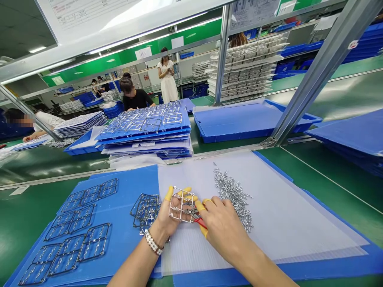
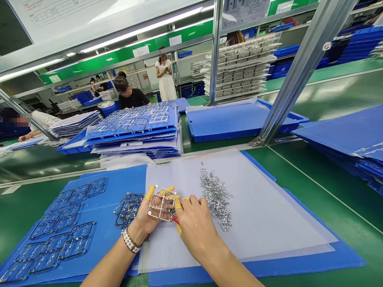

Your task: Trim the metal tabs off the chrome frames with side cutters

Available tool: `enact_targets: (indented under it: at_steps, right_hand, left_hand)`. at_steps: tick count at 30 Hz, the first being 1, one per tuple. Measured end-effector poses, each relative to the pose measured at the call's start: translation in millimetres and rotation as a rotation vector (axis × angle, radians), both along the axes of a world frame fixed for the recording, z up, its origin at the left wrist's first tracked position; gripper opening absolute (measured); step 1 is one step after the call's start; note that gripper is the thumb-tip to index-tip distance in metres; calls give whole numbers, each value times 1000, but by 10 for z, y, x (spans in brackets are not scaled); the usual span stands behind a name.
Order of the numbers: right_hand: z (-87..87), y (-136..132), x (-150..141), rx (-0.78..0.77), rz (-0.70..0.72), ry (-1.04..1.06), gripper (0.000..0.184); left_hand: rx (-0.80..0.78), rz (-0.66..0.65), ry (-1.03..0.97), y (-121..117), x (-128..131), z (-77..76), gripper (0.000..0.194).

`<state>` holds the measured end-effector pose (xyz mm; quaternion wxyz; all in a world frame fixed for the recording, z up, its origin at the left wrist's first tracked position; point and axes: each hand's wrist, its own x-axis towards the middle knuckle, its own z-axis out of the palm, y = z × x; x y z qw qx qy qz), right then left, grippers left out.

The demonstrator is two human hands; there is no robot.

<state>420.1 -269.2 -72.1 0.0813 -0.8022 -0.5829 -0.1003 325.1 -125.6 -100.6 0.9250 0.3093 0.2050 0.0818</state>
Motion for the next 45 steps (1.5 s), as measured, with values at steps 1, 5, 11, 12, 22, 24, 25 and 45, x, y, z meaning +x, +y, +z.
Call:
enact_targets:
  at_steps: [1,5,11,12,22,24,25,45]
  right_hand:
    - [-4,-1,2,4,3,1,26]
    - [-6,2,7,18,14,-2,24]
    - [15,31,-12,-13,14,-10,16]
    - [16,33,-20,-25,10,-21,17]
    - [19,-15,95,142,-21,338,18]
    - [18,50,122,227,-42,754,19]
    - [14,95,123,272,-43,970,22]
    - [-75,366,57,496,-5,770,29]
  left_hand:
    - [4,1,1,1,-1,-1,65]
    - [11,7,14,-1,-4,1,67]
    - [41,13,27,-19,6,12,67]
    - [49,11,33,-20,9,13,67]
    - [357,172,35,-105,-31,21,65]
    - [651,266,17,-187,-69,47,61]
    - [803,301,-3,-223,-89,59,62]
    - [829,378,-122,-132,-112,129,67]
